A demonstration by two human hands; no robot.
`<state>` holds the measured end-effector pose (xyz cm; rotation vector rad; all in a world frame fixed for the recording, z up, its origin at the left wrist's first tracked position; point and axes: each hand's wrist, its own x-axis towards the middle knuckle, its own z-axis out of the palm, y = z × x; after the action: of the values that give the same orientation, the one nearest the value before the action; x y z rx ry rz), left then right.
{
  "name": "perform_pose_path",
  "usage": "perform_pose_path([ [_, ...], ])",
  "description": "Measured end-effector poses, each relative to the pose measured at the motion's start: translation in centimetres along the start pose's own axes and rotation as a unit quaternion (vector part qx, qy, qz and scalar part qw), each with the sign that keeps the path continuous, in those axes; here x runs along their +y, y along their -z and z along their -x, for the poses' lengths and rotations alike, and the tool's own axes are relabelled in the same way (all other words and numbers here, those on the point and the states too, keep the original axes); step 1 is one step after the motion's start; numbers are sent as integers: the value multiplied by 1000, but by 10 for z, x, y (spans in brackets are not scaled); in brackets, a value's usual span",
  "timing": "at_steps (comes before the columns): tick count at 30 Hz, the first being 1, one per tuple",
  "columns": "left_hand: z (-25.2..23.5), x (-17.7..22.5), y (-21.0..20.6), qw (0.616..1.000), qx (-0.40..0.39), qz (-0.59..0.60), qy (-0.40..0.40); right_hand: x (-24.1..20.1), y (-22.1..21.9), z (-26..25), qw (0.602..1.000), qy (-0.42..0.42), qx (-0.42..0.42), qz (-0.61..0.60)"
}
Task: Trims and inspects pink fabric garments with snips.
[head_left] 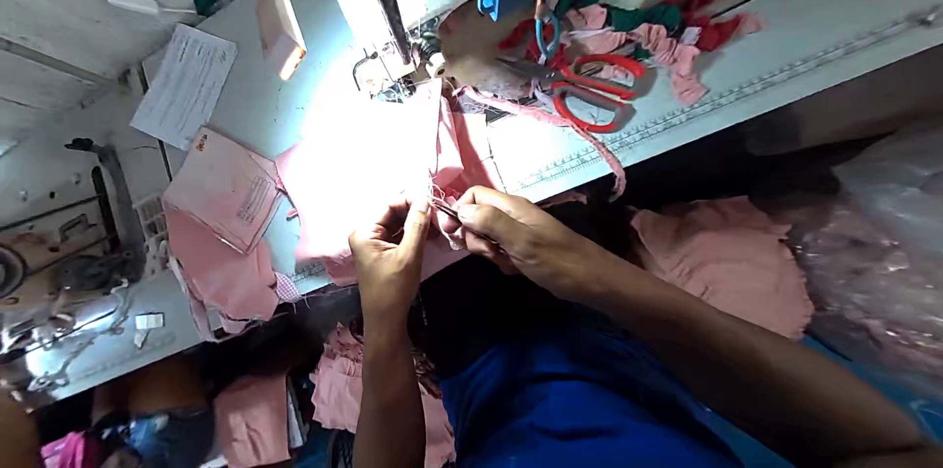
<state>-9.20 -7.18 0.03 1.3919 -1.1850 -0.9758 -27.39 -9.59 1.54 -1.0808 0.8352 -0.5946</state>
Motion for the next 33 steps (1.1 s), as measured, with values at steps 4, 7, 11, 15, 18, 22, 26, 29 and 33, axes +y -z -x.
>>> perform_pose_path([
  [4, 1, 1, -3, 1000, 2, -14, -9, 8, 1, -10, 997, -33, 26, -63],
  [7, 1, -1, -8, 1000, 4, 3, -10, 10, 1, -8, 995, -41, 41, -84],
  [11, 2, -1, -11, 1000, 9, 2, -14, 11, 1, -9, 994, -47, 57, -76],
  [15, 2, -3, -11, 1000, 15, 0, -13, 10, 0, -11, 995, -54, 62, -61],
  [18, 2, -3, -12, 1000, 13, 9, -16, 9, -1, -12, 994, -51, 69, -64],
  [22, 2, -1, -12, 1000, 10, 11, -13, 13, -3, -13, 995, -27, 89, -42],
  [26, 2, -2, -13, 1000, 8, 8, -17, 20, -4, -15, 992, 18, 125, 25],
  [29, 2, -2, -14, 1000, 7, 7, -18, 25, -6, -17, 990, 40, 132, 12],
  [33, 2, -2, -14, 1000, 8, 11, -12, 25, -4, -17, 993, 27, 111, -26],
])
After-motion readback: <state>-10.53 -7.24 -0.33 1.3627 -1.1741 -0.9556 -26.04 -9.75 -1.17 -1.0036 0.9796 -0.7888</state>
